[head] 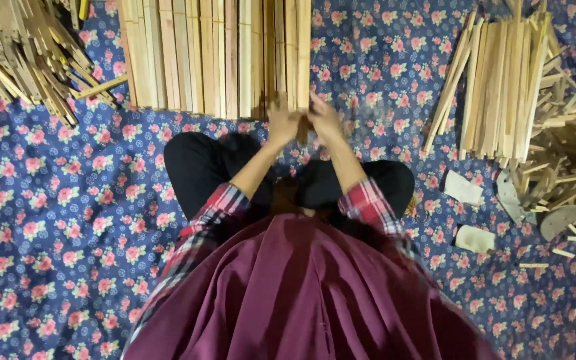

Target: Sorting and stacking thin wooden sticks on a floral sheet

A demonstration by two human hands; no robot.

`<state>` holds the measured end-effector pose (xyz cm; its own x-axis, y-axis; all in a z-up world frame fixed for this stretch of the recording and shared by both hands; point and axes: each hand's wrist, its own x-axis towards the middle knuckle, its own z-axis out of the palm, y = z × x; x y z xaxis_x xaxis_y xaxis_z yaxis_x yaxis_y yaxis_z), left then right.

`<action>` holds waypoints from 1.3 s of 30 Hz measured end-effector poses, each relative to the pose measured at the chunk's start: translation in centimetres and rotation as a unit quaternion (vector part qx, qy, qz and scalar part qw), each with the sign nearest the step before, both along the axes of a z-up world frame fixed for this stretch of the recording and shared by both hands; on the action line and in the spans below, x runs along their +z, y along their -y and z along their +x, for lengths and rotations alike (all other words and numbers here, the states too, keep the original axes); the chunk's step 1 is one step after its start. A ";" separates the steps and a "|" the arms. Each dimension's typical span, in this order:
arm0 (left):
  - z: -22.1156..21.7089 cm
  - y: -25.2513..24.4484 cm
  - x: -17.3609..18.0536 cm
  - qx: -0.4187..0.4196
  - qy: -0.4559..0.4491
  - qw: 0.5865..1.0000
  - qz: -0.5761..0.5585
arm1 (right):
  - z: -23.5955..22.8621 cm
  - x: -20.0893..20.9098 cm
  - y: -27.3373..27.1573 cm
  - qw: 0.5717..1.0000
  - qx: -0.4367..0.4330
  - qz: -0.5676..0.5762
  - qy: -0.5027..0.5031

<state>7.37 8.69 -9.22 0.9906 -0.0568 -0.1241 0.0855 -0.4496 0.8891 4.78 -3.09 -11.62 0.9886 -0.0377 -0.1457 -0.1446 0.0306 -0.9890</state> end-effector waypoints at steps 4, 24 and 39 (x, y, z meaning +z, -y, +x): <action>2.9 -1.4 0.7 -0.075 0.108 0.972 0.194 | 15.3 -12.9 1.4 0.996 -0.039 0.057 -0.061; 2.5 -3.5 -4.5 -0.204 0.223 0.822 0.482 | 19.7 -12.8 -2.4 0.932 0.012 -0.359 -0.050; -3.8 -1.3 0.7 -0.197 0.301 0.853 0.378 | 4.6 -12.9 18.9 0.954 -0.121 -0.221 0.163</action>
